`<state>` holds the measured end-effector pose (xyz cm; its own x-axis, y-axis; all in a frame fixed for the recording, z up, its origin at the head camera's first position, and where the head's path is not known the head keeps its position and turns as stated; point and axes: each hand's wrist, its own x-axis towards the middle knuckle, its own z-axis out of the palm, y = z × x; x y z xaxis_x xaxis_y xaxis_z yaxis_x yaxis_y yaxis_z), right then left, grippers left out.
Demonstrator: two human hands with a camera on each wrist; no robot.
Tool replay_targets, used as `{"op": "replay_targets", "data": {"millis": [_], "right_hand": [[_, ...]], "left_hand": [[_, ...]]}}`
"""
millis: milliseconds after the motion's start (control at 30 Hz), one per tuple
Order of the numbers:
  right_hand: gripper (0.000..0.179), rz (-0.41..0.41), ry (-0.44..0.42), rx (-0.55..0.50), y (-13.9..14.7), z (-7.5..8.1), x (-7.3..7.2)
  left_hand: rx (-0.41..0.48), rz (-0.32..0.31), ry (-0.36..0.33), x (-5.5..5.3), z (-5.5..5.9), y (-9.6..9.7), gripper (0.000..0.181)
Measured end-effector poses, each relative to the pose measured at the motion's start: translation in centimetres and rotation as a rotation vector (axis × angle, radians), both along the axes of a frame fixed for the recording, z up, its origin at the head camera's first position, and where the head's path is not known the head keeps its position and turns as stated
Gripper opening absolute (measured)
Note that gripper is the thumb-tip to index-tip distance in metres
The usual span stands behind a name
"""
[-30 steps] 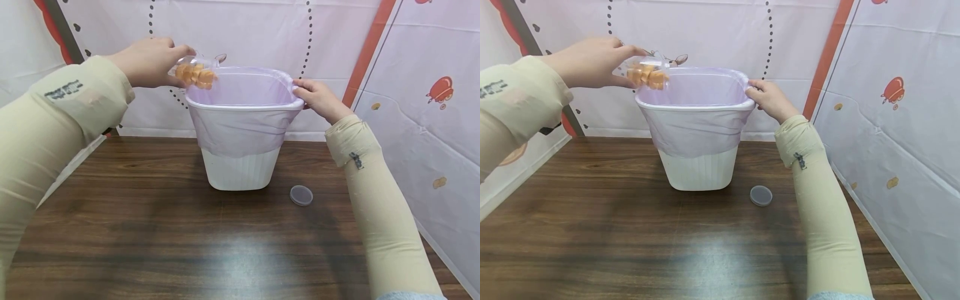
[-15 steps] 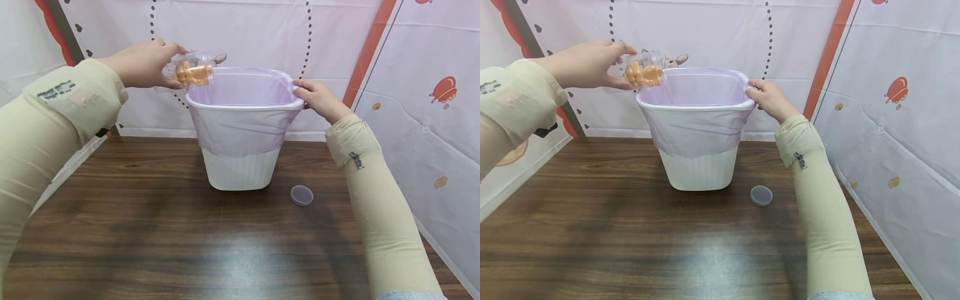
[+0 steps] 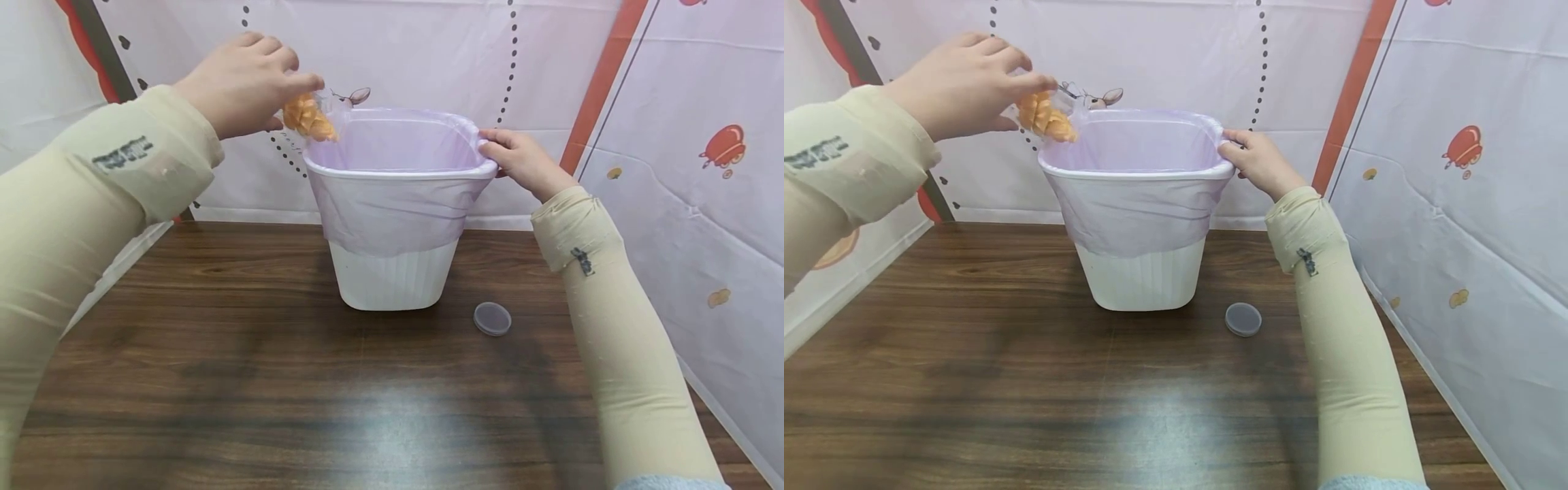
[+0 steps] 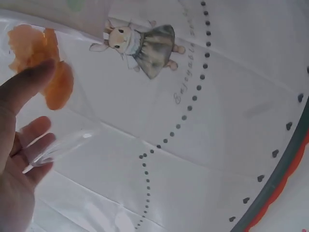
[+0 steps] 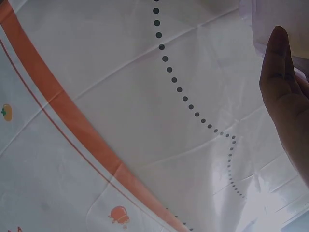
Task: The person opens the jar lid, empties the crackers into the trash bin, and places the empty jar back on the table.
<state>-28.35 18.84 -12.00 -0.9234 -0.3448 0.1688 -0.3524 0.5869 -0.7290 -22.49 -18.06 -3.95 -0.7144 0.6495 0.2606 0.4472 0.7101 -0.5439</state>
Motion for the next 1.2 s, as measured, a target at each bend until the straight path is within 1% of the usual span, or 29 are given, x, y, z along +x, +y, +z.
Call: {"op": "replay_targets", "data": {"millis": [67,133,233,367,567,633,800,867,900,1000,1100,1133,1200], "right_hand": [[0.056,0.004,0.0,-0.006,0.0,0.0,0.0],[0.056,0.011,-0.001,-0.01,0.1,0.0,0.0],[0.056,0.021,-0.002,-0.016,0.0,0.0,0.0],[0.056,0.026,-0.003,-0.023,0.0,0.1,0.1],[0.056,0.023,-0.005,-0.025,0.0,0.1,0.1],[0.056,0.022,-0.007,-0.022,0.0,0.2,0.1],[0.057,0.019,-0.01,-0.012,0.0,0.2,0.2],[0.057,0.02,-0.011,-0.011,0.1,0.2,0.2],[0.057,0.02,-0.01,-0.011,0.0,0.2,0.2],[0.057,0.023,-0.01,-0.015,0.0,0.1,0.1],[0.057,0.022,-0.01,-0.02,-0.1,0.1,0.2],[0.057,0.021,-0.011,-0.02,-0.1,0.1,0.2],[0.057,0.019,-0.011,-0.023,-0.1,0.1,0.2]], "left_hand": [[-0.04,-0.047,0.053,0.1,-0.1,0.3,0.073],[-0.051,-0.094,0.09,0.1,-0.3,0.5,0.07],[-0.073,-0.133,0.142,0.1,-0.6,0.5,0.067],[-0.095,-0.133,0.173,0.1,-0.9,0.5,0.067],[-0.086,-0.134,0.199,0.3,-1.1,0.5,0.073],[-0.089,-0.141,0.222,0.2,-1.2,0.5,0.072],[-0.105,-0.141,0.32,0.0,-1.7,0.5,0.046],[-0.099,-0.135,0.345,-0.1,-2.0,0.4,0.036],[-0.094,-0.131,0.346,-0.1,-2.1,0.4,0.037],[-0.104,-0.113,0.347,-0.1,-2.4,0.2,0.048],[-0.137,-0.098,0.341,-0.2,-2.3,0.1,0.075],[-0.15,-0.095,0.339,-0.2,-2.2,0.1,0.081],[-0.161,-0.099,0.334,-0.2,-2.1,-0.1,0.083]]}}
